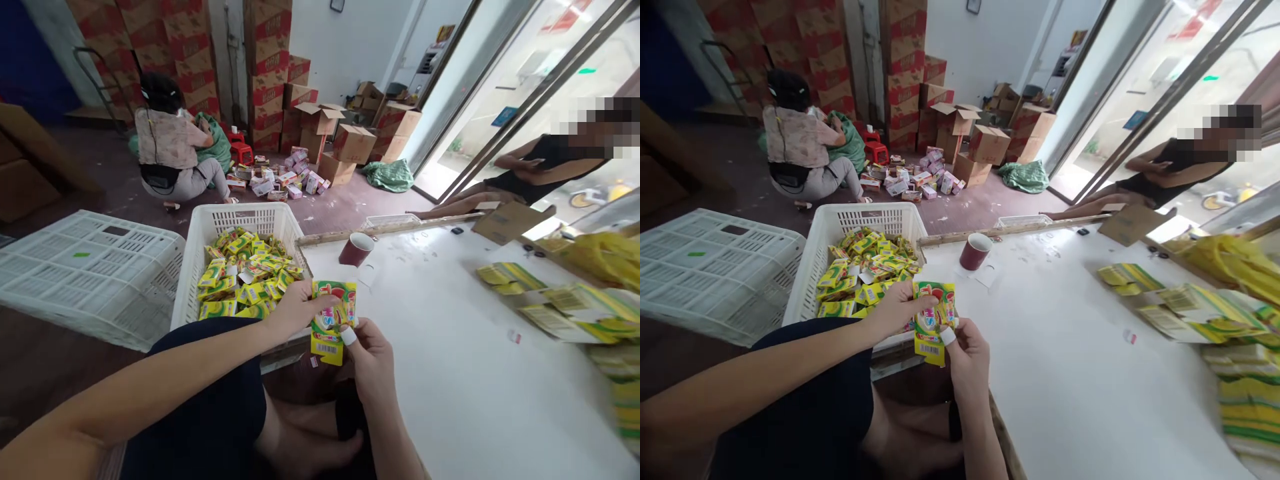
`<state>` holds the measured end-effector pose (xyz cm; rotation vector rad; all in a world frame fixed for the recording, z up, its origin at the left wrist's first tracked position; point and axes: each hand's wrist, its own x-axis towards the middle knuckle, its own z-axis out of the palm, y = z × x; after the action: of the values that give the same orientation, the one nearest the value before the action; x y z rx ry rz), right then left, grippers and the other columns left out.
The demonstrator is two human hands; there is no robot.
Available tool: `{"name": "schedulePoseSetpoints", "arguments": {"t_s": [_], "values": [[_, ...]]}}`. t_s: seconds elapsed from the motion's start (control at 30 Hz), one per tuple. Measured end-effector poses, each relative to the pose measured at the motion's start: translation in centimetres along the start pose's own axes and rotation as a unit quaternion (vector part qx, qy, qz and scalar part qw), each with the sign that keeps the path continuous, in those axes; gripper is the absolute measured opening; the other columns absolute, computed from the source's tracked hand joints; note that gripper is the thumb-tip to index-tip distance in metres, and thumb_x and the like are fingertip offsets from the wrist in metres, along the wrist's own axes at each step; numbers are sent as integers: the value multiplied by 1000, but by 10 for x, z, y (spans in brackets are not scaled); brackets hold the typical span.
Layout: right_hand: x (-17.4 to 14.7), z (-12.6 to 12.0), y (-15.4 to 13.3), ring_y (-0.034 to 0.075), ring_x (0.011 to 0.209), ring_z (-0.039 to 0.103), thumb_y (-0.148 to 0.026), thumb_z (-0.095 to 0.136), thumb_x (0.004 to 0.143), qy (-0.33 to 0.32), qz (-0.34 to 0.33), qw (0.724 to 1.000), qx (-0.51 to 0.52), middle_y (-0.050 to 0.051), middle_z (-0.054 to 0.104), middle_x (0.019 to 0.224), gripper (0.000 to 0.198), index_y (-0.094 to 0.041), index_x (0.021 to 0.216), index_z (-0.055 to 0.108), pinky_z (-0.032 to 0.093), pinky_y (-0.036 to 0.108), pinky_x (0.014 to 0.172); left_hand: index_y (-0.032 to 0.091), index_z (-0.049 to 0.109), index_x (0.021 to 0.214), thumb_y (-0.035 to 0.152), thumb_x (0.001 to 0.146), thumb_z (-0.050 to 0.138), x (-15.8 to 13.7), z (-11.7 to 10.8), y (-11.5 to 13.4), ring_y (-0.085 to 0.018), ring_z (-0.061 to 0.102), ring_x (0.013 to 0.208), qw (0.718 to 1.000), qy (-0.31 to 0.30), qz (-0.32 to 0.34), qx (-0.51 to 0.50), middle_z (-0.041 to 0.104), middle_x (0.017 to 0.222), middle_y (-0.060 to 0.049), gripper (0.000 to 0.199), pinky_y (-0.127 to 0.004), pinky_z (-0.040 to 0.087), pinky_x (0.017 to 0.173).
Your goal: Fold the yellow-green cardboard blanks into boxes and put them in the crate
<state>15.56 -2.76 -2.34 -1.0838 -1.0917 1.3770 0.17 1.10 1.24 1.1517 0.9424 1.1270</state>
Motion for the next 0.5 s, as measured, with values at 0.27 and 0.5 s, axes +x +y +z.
{"name": "schedulePoseSetpoints", "arguments": {"t_s": [0.27, 0.5], "values": [[9, -39, -8, 26, 81, 62, -15, 50, 80, 61, -288, 847, -443, 3, 70, 81, 23, -29, 82, 69, 50, 43, 75, 17, 52, 122, 56, 56, 81, 1, -26, 20, -36, 51, 126, 908, -10, 130, 398, 54, 134, -20, 82, -50, 41, 105], [4, -14, 0, 30, 123, 53, -15, 56, 83, 44, -344, 839, -419, 4, 67, 117, 37, -36, 113, 61, 26, 58, 112, 19, 56, 99, 48, 61, 74, 1, -21, 15, -29, 66, 87, 866, -202, -98, 446, 67, 95, -5, 51, -33, 49, 70]]}}
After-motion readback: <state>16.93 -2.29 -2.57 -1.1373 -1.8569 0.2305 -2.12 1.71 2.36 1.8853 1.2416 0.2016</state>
